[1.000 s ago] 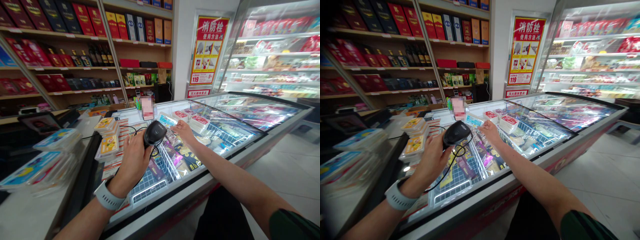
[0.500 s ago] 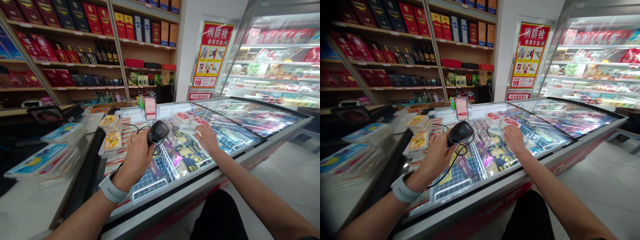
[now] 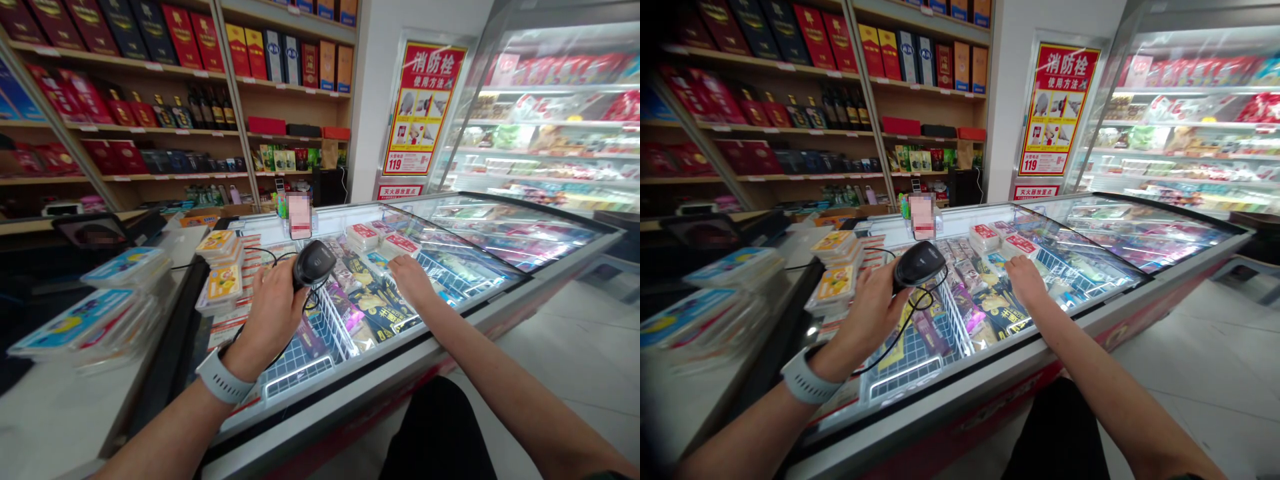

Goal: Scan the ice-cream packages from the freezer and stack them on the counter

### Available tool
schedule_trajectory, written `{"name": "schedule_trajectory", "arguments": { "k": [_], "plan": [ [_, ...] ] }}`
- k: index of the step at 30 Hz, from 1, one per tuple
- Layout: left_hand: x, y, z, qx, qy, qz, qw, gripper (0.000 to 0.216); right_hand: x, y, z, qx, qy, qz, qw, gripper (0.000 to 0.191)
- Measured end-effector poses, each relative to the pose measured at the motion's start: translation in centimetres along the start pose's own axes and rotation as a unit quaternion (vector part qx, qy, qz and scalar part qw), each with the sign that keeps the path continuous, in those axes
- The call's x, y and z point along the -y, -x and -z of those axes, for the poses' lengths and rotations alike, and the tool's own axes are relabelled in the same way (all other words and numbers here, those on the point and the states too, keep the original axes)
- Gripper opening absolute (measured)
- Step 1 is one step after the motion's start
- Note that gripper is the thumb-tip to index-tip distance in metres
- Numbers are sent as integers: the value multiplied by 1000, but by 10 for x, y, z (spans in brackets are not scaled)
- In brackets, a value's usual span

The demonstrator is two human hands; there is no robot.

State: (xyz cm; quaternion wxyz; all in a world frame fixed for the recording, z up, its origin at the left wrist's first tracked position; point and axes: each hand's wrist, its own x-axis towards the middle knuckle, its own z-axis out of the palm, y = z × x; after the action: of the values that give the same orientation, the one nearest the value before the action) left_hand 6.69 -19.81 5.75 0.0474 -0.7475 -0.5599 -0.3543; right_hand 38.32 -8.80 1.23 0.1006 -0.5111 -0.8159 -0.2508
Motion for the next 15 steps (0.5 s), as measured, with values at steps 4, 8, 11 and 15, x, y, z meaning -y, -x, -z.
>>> {"name": "schedule_trajectory", "arguments": {
  "k": [4,8,11,15],
  "plan": [
    [-2,0,2,2,1,2,1000,47,1,2,-3,13,-11,-2,1000,20],
    [-4,0,4,1,2,4,1000,46,4,2,-3,-4,-26,-9,1000,26],
    [-4,0,4,-6,0,5,1000,46,7,2,-5,-52,-68,-1,996,29],
    [-2,1,3,-16,-10,-1,1000,50,12,-2,-9,-116,-116,28,986,31]
  ]
}}
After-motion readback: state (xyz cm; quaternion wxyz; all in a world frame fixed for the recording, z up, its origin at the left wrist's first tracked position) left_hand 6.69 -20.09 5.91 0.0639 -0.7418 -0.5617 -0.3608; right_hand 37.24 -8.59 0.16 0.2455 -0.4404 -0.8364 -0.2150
